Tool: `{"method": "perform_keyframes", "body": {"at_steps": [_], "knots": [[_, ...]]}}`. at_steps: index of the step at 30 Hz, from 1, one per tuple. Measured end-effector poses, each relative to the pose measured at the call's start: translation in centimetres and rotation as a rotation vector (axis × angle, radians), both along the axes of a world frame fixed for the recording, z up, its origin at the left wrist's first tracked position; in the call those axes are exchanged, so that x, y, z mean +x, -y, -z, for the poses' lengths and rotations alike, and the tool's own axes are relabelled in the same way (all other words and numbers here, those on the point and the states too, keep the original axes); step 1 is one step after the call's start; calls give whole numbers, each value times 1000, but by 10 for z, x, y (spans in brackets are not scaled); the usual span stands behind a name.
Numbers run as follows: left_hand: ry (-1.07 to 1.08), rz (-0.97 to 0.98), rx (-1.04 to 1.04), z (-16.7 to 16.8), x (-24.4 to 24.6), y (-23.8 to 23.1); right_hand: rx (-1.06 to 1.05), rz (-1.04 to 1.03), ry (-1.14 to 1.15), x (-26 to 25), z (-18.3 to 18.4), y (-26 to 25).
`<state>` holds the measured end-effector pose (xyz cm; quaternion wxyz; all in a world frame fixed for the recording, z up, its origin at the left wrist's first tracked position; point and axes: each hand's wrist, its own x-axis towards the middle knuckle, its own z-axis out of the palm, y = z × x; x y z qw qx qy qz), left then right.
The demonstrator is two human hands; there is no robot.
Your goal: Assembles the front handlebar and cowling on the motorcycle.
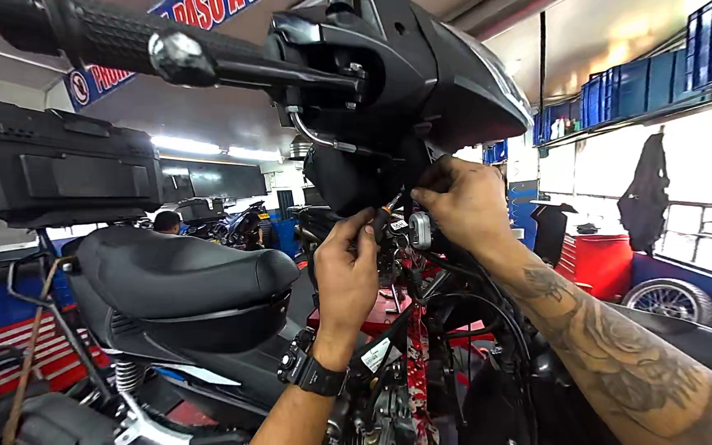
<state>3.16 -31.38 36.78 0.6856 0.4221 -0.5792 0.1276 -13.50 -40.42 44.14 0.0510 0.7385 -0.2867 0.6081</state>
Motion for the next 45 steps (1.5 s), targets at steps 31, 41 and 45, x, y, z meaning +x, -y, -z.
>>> {"method": "perform_keyframes", "body": {"at_steps": [31,41,45], "knots": [[147,-216,-25,-8,-15,-6,13,39,-6,3,1,2],[420,-393,-71,-38,-8,-16,-109,-286,386,6,64,-54],[525,-371,-71,-48,2,-21,305,-801,615,42,98,-97]]}}
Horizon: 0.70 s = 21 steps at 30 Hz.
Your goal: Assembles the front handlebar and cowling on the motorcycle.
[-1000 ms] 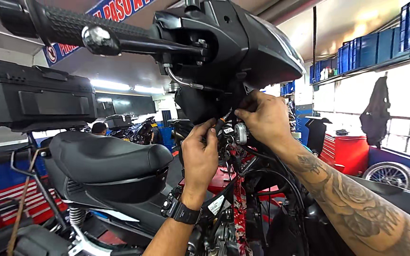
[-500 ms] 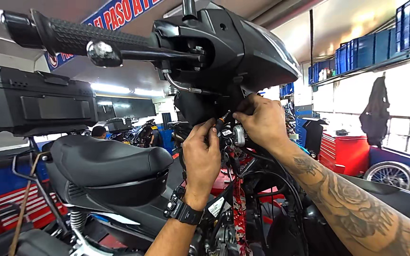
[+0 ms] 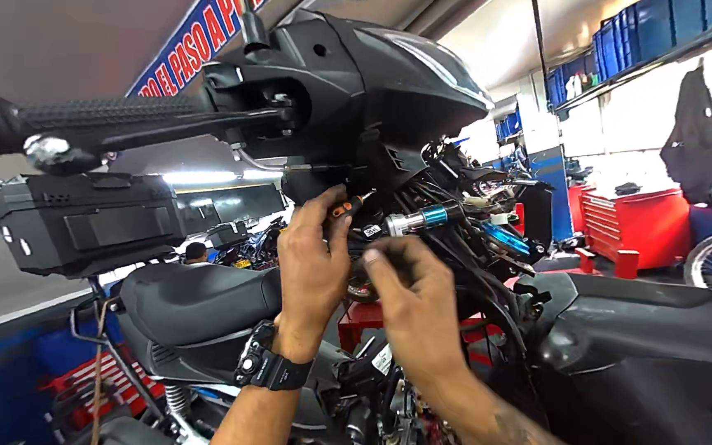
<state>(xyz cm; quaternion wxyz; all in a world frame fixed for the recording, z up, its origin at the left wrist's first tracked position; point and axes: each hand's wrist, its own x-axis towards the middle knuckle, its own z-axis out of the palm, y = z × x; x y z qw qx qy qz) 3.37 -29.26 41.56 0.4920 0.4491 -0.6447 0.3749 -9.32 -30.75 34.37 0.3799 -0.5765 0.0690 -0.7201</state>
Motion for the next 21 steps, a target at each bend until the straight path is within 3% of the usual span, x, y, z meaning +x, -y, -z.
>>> {"method": "perform_keyframes", "body": {"at_steps": [3,6,14,18,21], "knots": [[152,-15,45,-4,-1,-11,319,-477,100,19,-2,-21],[277,-87,78,-11,-6,-20,513,-769,245,29,-18,-25],[525,-221,77,-31,-10,-21,608,-1240,622,52,-55,0],[565,-221,214,-34,-5,-32,655,-1288,700,57,-52,4],[419,-314,231,-24,-2,-44,649,-1300,743,59,-48,6]]}}
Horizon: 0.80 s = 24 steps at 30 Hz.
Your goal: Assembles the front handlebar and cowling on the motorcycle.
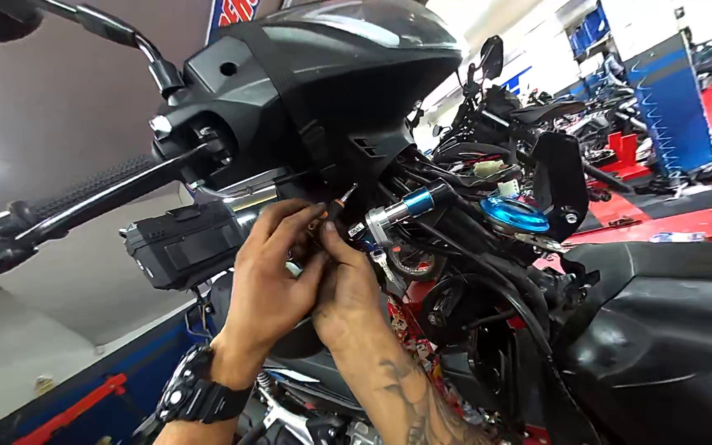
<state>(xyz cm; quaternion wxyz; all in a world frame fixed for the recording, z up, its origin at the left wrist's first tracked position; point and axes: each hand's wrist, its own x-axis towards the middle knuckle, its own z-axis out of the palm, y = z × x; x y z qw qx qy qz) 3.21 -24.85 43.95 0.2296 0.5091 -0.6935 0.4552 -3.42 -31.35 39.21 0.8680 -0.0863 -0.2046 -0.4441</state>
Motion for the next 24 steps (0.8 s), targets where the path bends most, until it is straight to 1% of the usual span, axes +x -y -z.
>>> {"method": "perform_keyframes", "body": {"at_steps": [3,5,6,8,11,13,15,18,20,22,24], "knots": [[-247,-151,-59,4,2,-6,-9,-8,-28,0,-1,1],[-382,-178,-35,2,-2,-6,-11,-38,-8,1,0,3],[-431,-175,-24,2,-5,-4,-27,-40,-7,1,2,3],[-449,-192,-13,0,-11,0,-49,-31,11,4,6,6],[-384,-216,-29,2,-19,9,-33,-29,39,6,8,10],[-317,-162,-84,6,-17,12,-22,-60,47,5,8,11],[-200,-108,-142,9,-11,12,-48,-132,80,2,9,13],[27,-167,-236,11,-8,13,-123,-187,120,-4,8,16],[127,-198,-264,11,-6,14,-141,-187,114,-6,4,18],[165,-220,-259,8,-4,14,-120,-203,96,-5,0,21],[124,-230,-202,4,-3,13,-70,-199,65,-3,-3,22]]}}
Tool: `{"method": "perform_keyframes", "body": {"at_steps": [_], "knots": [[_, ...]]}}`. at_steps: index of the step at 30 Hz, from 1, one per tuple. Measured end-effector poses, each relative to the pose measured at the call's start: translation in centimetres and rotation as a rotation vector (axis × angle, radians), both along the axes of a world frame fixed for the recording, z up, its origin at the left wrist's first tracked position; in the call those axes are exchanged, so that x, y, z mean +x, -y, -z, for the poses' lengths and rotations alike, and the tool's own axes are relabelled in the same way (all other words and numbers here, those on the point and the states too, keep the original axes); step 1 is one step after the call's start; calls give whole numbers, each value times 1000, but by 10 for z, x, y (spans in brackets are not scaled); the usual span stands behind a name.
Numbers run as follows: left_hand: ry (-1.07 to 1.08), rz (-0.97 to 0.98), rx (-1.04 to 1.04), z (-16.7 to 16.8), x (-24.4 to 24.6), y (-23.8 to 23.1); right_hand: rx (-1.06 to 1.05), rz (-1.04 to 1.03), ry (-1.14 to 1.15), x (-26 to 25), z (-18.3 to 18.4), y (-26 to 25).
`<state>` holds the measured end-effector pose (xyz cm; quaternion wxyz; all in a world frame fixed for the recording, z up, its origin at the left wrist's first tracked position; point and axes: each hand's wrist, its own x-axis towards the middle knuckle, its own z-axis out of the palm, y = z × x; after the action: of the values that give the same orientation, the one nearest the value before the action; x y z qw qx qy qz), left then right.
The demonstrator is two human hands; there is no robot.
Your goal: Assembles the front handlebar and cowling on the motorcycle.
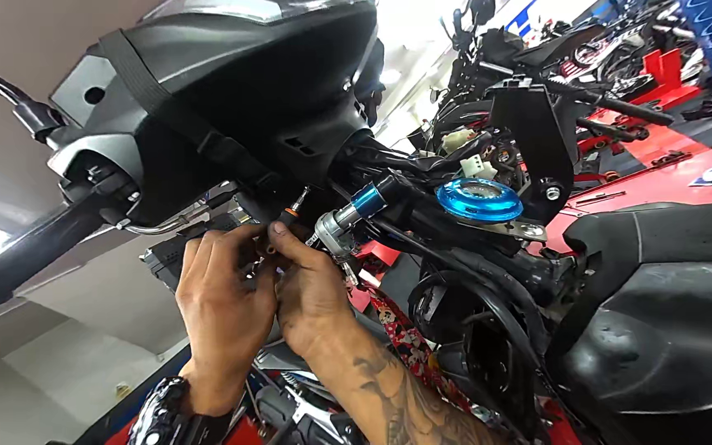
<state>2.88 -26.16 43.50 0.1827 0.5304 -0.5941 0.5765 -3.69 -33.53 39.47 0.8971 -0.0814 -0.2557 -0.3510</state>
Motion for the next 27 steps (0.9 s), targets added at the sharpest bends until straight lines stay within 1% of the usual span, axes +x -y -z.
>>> {"method": "perform_keyframes", "body": {"at_steps": [2,5,6,7,9,11,12,14,16,18,20,21,22,23,25,27], "knots": [[-177,21,64,-3,-2,-5,-4,34,-1,6,2,0],[-603,103,105,-2,-10,-10,-72,71,73,10,6,4],[-715,127,102,-2,-14,-8,-84,78,89,10,6,4],[-787,127,89,-2,-16,-5,-88,79,108,10,6,4],[-851,140,55,-2,-20,1,-94,80,146,11,6,4],[-809,171,34,-1,-19,5,-90,81,132,11,6,4],[-742,180,45,0,-17,4,-96,88,115,11,6,4],[-542,178,56,4,-12,5,-129,119,75,9,8,4],[-324,95,11,7,-6,8,-137,120,26,4,6,1],[-165,17,-22,7,-2,9,-99,79,4,2,3,0],[-102,-19,-20,4,-3,8,-85,72,-14,3,2,2],[-109,-18,-7,1,-5,7,-73,80,-26,4,2,3],[-160,-7,10,0,-6,4,-64,96,-32,6,2,2],[-259,1,30,-2,-7,0,-70,114,-26,8,2,2],[-578,69,103,-5,-11,-6,-70,134,-10,9,0,3],[-922,225,152,-8,-14,-7,-72,149,-5,8,-1,3]]}}
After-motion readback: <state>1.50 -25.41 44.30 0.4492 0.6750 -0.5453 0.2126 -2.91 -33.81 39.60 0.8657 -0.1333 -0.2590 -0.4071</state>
